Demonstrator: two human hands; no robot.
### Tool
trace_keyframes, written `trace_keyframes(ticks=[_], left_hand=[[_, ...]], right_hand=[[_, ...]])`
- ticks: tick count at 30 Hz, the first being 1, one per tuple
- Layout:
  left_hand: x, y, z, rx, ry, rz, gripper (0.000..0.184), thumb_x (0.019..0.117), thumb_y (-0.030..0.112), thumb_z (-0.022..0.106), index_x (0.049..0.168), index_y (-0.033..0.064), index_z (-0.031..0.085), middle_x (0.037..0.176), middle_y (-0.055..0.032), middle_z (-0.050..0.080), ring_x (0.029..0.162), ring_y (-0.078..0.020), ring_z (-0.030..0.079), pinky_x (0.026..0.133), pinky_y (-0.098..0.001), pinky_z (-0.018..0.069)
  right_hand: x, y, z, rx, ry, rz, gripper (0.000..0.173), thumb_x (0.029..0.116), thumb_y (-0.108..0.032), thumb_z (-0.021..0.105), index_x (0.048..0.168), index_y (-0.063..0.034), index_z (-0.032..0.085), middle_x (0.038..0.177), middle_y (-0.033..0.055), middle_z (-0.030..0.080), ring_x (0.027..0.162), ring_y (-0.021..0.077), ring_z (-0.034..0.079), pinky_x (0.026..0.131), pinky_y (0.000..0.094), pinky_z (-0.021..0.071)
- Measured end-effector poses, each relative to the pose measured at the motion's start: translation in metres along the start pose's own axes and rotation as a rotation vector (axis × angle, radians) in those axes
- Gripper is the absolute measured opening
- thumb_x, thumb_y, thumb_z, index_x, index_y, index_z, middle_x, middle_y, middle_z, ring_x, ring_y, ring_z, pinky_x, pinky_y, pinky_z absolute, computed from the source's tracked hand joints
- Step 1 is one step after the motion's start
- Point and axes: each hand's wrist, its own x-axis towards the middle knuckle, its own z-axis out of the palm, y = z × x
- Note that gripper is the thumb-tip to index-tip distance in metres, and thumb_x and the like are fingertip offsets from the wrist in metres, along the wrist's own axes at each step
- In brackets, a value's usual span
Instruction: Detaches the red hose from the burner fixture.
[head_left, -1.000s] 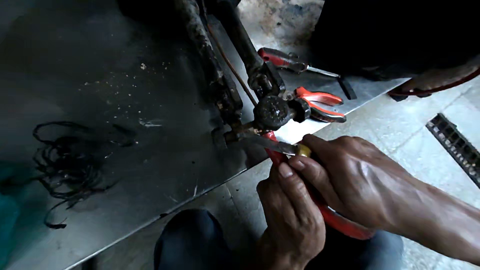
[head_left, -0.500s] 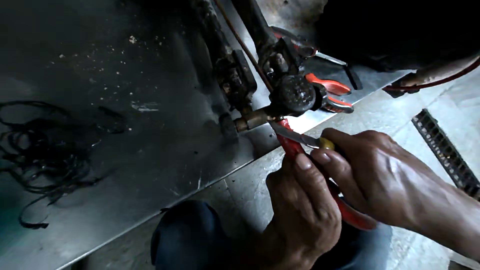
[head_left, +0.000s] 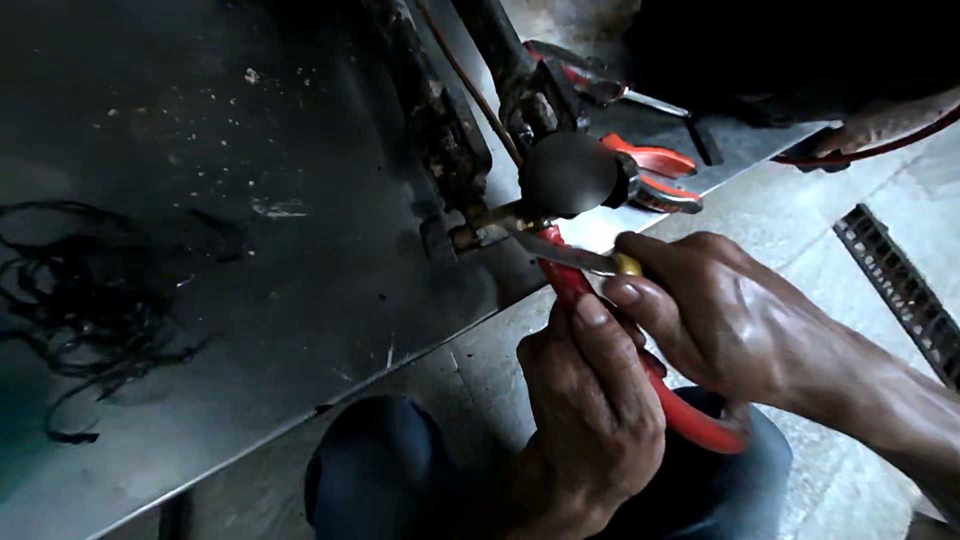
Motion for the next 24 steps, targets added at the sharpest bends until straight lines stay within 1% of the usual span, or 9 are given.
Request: trace_keyframes(ticks=[2, 4, 8, 11, 14, 17, 19, 22, 24], left_hand=[[-0.001, -0.001, 0.001, -0.044, -0.004, -0.030, 0.048, 0.1121, 0.022, 0.025, 0.076, 0.0047, 0.052, 0.060, 0.0064, 0.053, 0.051, 0.0038, 0.056, 0.047, -0.0143, 0.0518], [-0.001, -0.001, 0.002, -0.016, 0.020, -0.028, 0.048, 0.1121, 0.024, 0.027, 0.077, 0.0041, 0.053, 0.059, 0.0063, 0.052, 0.050, 0.0038, 0.055, 0.047, -0.0142, 0.0513], [-0.001, -0.001, 0.002, 0.008, 0.016, 0.009, 0.046, 0.1116, 0.020, 0.028, 0.078, 0.0033, 0.054, 0.060, 0.0072, 0.053, 0.054, 0.0052, 0.057, 0.051, -0.0132, 0.0511], [0.000, 0.000, 0.001, -0.040, 0.005, -0.039, 0.047, 0.1123, 0.022, 0.026, 0.078, 0.0041, 0.053, 0.061, 0.0063, 0.053, 0.052, 0.0038, 0.056, 0.048, -0.0148, 0.0523], [-0.001, 0.000, 0.004, -0.037, 0.037, -0.040, 0.046, 0.1118, 0.023, 0.027, 0.077, 0.0056, 0.052, 0.060, 0.0072, 0.051, 0.052, 0.0042, 0.055, 0.049, -0.0142, 0.0514], [-0.001, 0.000, 0.002, -0.038, 0.004, -0.038, 0.046, 0.1115, 0.020, 0.026, 0.076, 0.0059, 0.052, 0.059, 0.0073, 0.052, 0.050, 0.0032, 0.056, 0.048, -0.0152, 0.0522], [0.000, 0.000, 0.002, -0.059, -0.006, -0.063, 0.048, 0.1118, 0.021, 0.024, 0.077, 0.0057, 0.052, 0.058, 0.0067, 0.053, 0.048, 0.0021, 0.057, 0.045, -0.0163, 0.0528], [-0.001, 0.001, 0.006, -0.059, 0.021, -0.059, 0.048, 0.1122, 0.023, 0.023, 0.078, 0.0052, 0.052, 0.060, 0.0072, 0.052, 0.051, 0.0030, 0.056, 0.048, -0.0154, 0.0528], [-0.002, -0.001, 0.005, -0.038, 0.033, -0.027, 0.048, 0.1124, 0.022, 0.025, 0.076, 0.0062, 0.052, 0.060, 0.0074, 0.052, 0.051, 0.0030, 0.056, 0.049, -0.0152, 0.0529]], right_hand=[[-0.004, 0.005, 0.002, -0.021, 0.014, -0.017, 0.058, 0.1075, -0.056, 0.026, 0.073, -0.0159, 0.050, 0.053, -0.0081, 0.035, 0.045, 0.0056, 0.041, 0.041, 0.0259, 0.0293], [0.002, 0.003, 0.005, -0.025, 0.028, -0.031, 0.059, 0.1066, -0.056, 0.027, 0.071, -0.0156, 0.050, 0.051, -0.0074, 0.036, 0.044, 0.0063, 0.042, 0.040, 0.0263, 0.0299], [0.006, -0.002, 0.001, -0.006, -0.001, -0.007, 0.055, 0.1058, -0.057, 0.030, 0.073, -0.0183, 0.052, 0.052, -0.0099, 0.036, 0.044, 0.0047, 0.043, 0.041, 0.0255, 0.0303], [0.003, 0.002, 0.004, -0.031, 0.025, -0.027, 0.058, 0.1068, -0.056, 0.027, 0.073, -0.0161, 0.051, 0.052, -0.0078, 0.036, 0.044, 0.0070, 0.042, 0.041, 0.0270, 0.0302], [0.011, 0.001, 0.005, -0.024, 0.035, -0.044, 0.058, 0.1060, -0.056, 0.028, 0.071, -0.0165, 0.051, 0.051, -0.0082, 0.036, 0.043, 0.0060, 0.043, 0.040, 0.0262, 0.0303], [0.003, 0.002, 0.005, -0.004, 0.033, -0.018, 0.057, 0.1063, -0.057, 0.028, 0.073, -0.0168, 0.052, 0.052, -0.0088, 0.036, 0.044, 0.0057, 0.043, 0.041, 0.0261, 0.0302], [-0.003, 0.006, 0.008, -0.002, 0.042, -0.007, 0.060, 0.1073, -0.058, 0.026, 0.074, -0.0146, 0.052, 0.053, -0.0066, 0.036, 0.045, 0.0072, 0.042, 0.041, 0.0269, 0.0309], [0.005, 0.004, 0.007, -0.025, 0.053, -0.020, 0.057, 0.1054, -0.056, 0.030, 0.071, -0.0160, 0.051, 0.051, -0.0073, 0.036, 0.043, 0.0066, 0.043, 0.040, 0.0267, 0.0305], [0.012, 0.000, 0.005, -0.009, 0.035, -0.027, 0.056, 0.1046, -0.057, 0.031, 0.071, -0.0172, 0.053, 0.050, -0.0082, 0.038, 0.043, 0.0069, 0.045, 0.040, 0.0273, 0.0314]])
